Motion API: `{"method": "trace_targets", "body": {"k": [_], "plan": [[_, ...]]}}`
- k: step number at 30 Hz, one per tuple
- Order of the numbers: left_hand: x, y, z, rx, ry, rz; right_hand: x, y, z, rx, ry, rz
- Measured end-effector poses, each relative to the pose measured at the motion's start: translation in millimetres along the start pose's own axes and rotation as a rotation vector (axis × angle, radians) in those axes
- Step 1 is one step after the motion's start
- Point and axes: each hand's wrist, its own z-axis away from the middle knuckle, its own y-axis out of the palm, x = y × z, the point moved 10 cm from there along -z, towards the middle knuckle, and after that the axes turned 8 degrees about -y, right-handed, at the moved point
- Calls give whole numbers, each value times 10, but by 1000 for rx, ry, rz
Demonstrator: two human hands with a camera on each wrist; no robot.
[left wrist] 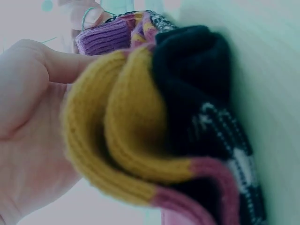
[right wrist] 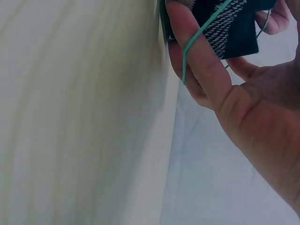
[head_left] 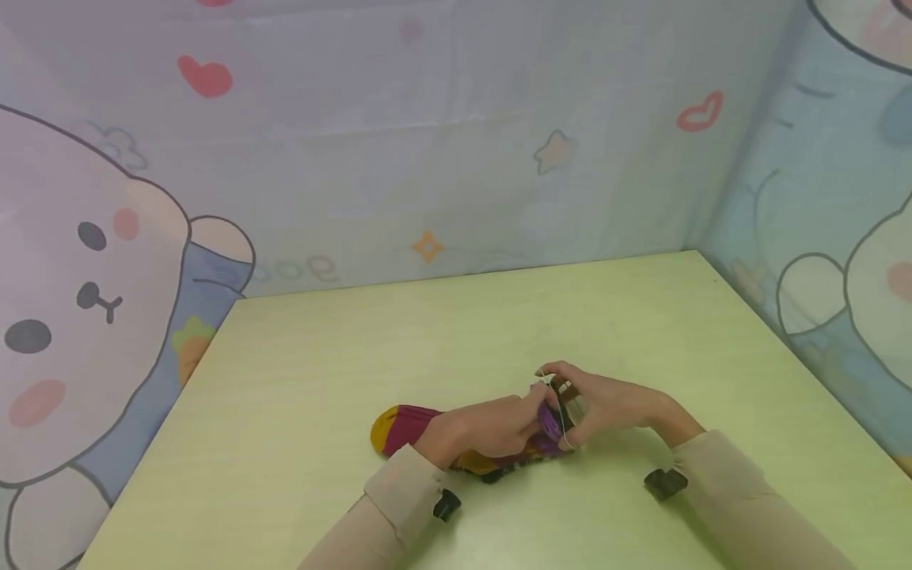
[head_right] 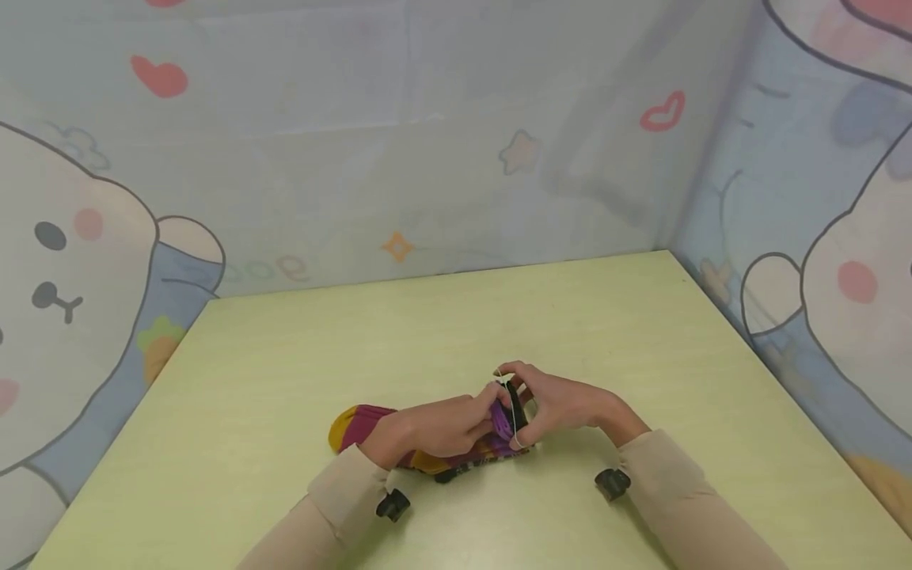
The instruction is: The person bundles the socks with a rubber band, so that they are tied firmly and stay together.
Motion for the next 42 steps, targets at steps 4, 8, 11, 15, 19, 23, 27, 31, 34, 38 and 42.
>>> {"method": "trace_targets", "body": {"k": [4, 8, 11, 15, 19, 23, 27, 31, 34, 38, 42], "plan": [[22, -21, -12, -39, -5, 5, 35, 20, 6, -3, -21, 8], [42, -30, -18, -62, -19, -3, 78, 41, 5, -5, -47, 37], [67, -32, -24, -68, -38, -18, 83, 48, 1, -8, -51, 60], [121, -54, -37, -87, -84, -3, 120, 70, -16, 3, -83, 59], [152, -84, -59, -115, -114, 22, 188, 90, -39, 8, -132, 116], [170, -116, -81, -149, -140, 25, 231, 107, -59, -1, -153, 197], [191, -138, -104, -184, -158, 25, 258, 119, -68, -2, -161, 236], [190, -154, -115, -199, -152, 40, 270, 103, -74, -11, -164, 284], [193, -150, -114, -186, -142, 77, 276, 80, -71, -18, -171, 301], [199, -129, -116, -165, -119, 118, 260, 61, -66, -21, -173, 276], [173, -120, -116, -156, -91, 110, 256, 49, -65, -26, -171, 255]]}}
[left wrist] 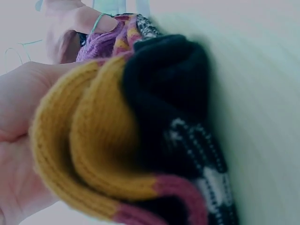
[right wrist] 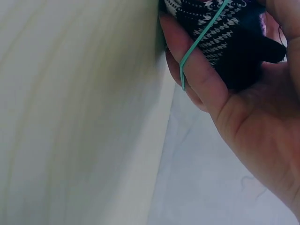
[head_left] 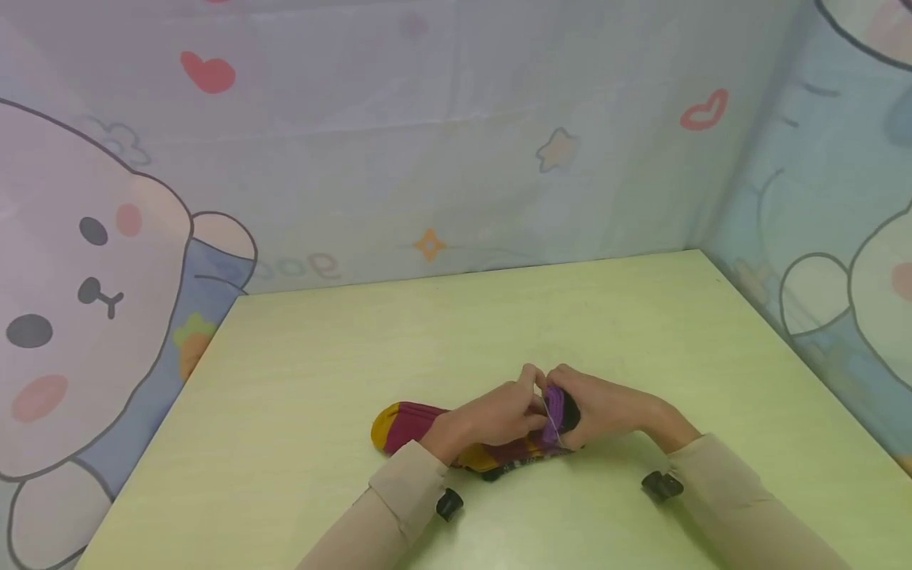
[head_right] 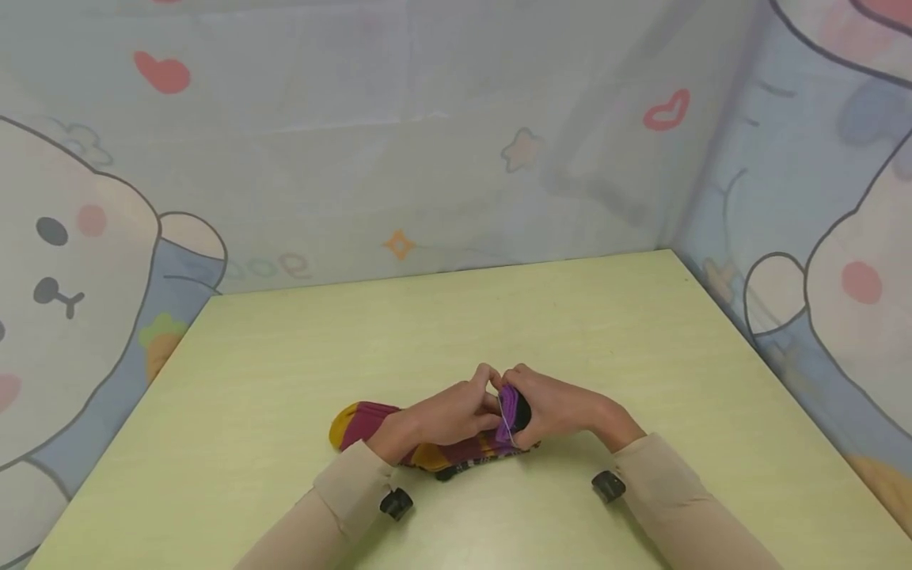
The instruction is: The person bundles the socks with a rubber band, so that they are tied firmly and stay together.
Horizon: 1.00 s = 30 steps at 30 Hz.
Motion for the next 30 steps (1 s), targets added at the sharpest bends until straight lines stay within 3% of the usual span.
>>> {"method": "trace_targets", "body": {"k": [6, 14, 17, 30], "plan": [[-37, -20, 16, -16, 40, -14, -43, -5, 10, 7, 19, 4], [14, -19, 15, -23, -9, 58, -117, 26, 21, 38, 56, 0], [21, -19, 10, -30, -1, 51, -107, 34, 28, 49, 55, -13], [-127, -21, 57, -22, 177, -14, -111, 49, 38, 45, 74, -37]]}}
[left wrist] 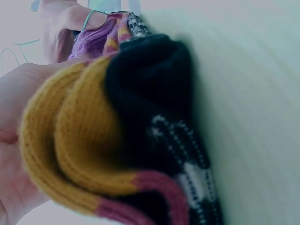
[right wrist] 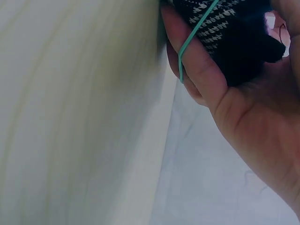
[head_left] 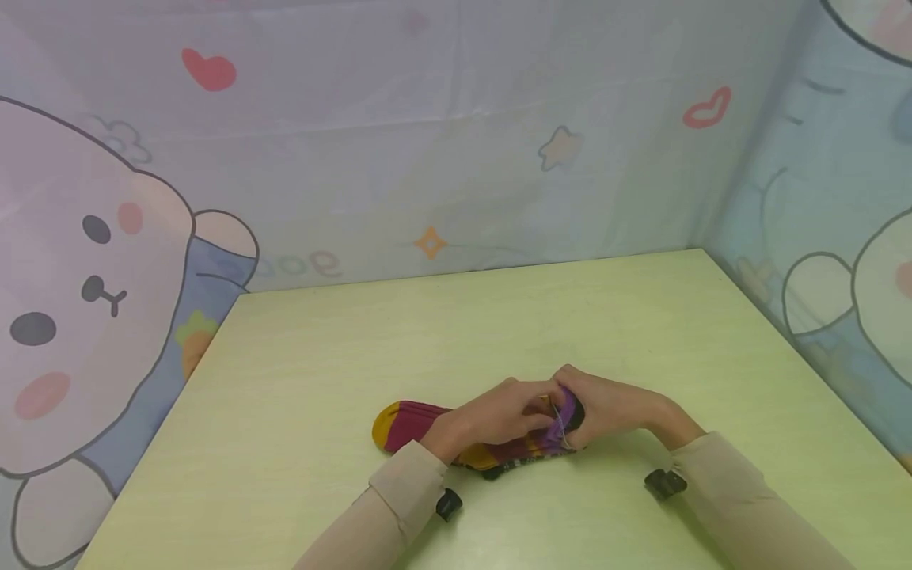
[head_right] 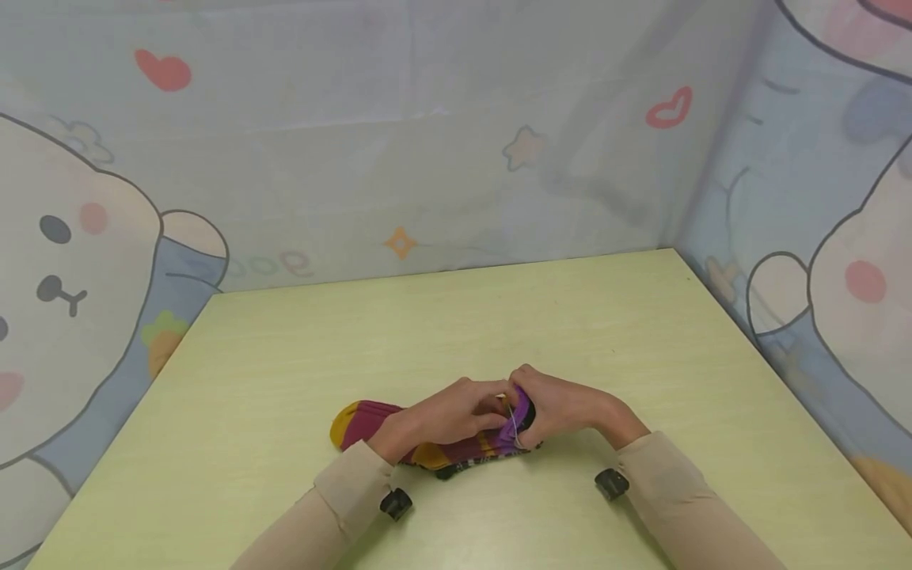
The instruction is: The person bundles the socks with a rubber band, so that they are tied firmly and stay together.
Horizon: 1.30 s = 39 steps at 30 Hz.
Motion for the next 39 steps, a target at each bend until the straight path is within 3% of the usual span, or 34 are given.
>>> {"method": "trace_targets", "body": {"k": [7, 11, 17, 23, 32, 36, 39], "plan": [[-14, 12, 1, 17, 8, -100, 21, -7, -1, 2, -31, -20], [-11, 29, 8, 45, -4, -96, 7, -13, 14, 6, -33, -47], [-24, 64, 9, 78, 1, -113, -64, -21, 55, 25, -9, -135], [-39, 112, -13, 109, 1, -207, -91, -47, 87, 65, -45, -214], [-118, 198, -59, 144, -11, -358, -91, -88, 124, 89, -119, -168], [-124, 204, -60, 152, -53, -384, -68, -110, 140, 94, -126, -184], [-121, 198, -60, 138, -51, -384, -67, -117, 152, 89, -103, -212]]}}
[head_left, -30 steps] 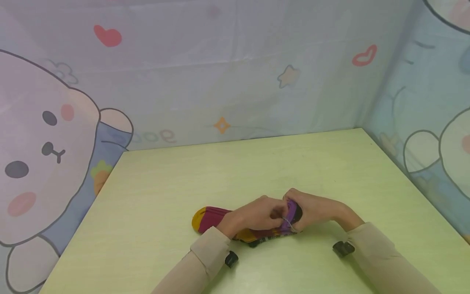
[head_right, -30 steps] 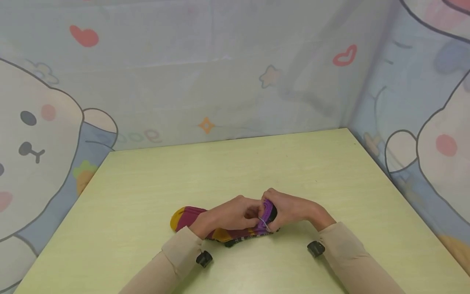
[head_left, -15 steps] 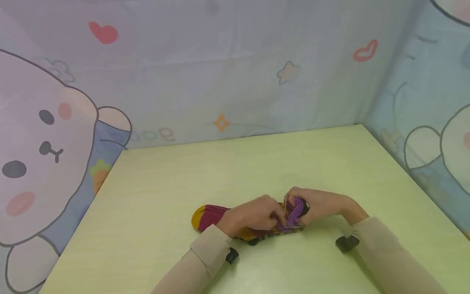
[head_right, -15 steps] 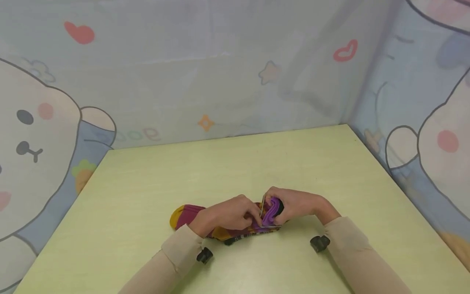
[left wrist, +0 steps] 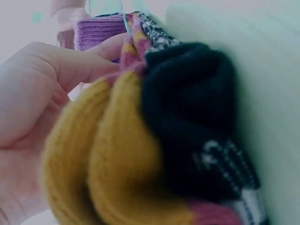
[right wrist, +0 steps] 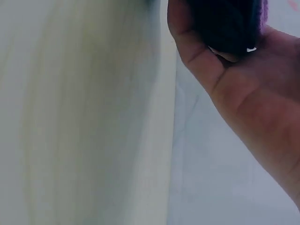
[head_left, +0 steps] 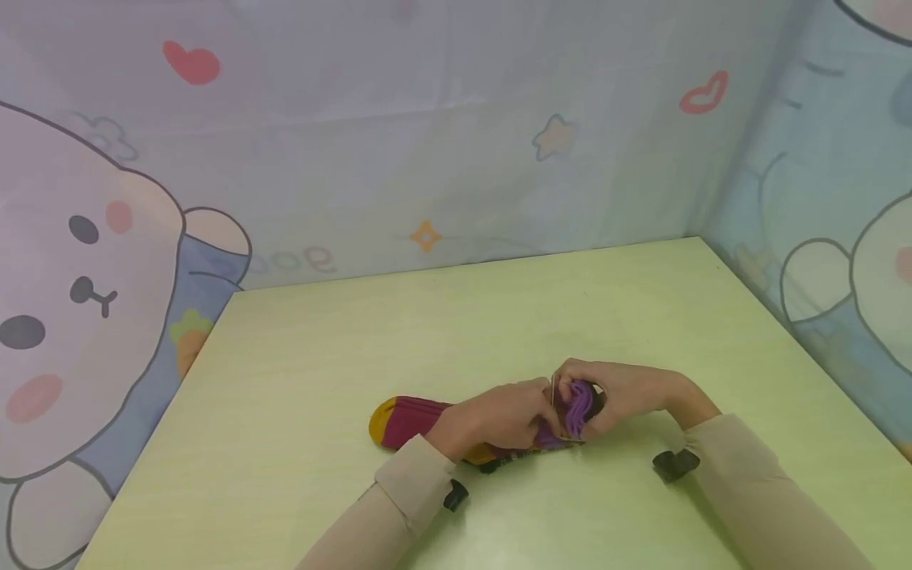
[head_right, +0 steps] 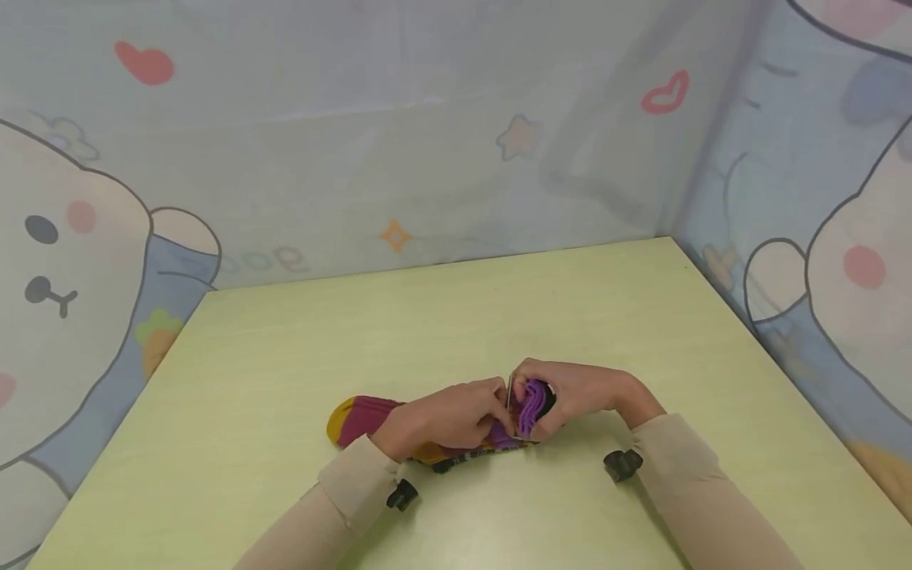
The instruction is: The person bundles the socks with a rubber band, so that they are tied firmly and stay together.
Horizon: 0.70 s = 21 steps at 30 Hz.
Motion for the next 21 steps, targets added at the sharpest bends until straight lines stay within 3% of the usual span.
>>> {"method": "trace_targets", "body": {"k": [8, 12, 16, 21], "plan": [[24, 9, 7, -3, 6, 14, -82, -58, 0, -88, 117, 91], [58, -4, 2, -15, -16, 35, -46, -105, -20, -113, 95, 99], [118, -22, 18, -22, -69, 119, -34, -130, -17, -126, 85, 67], [78, -44, 42, -16, -30, 188, -51, -147, 20, -149, 90, 51]]}}
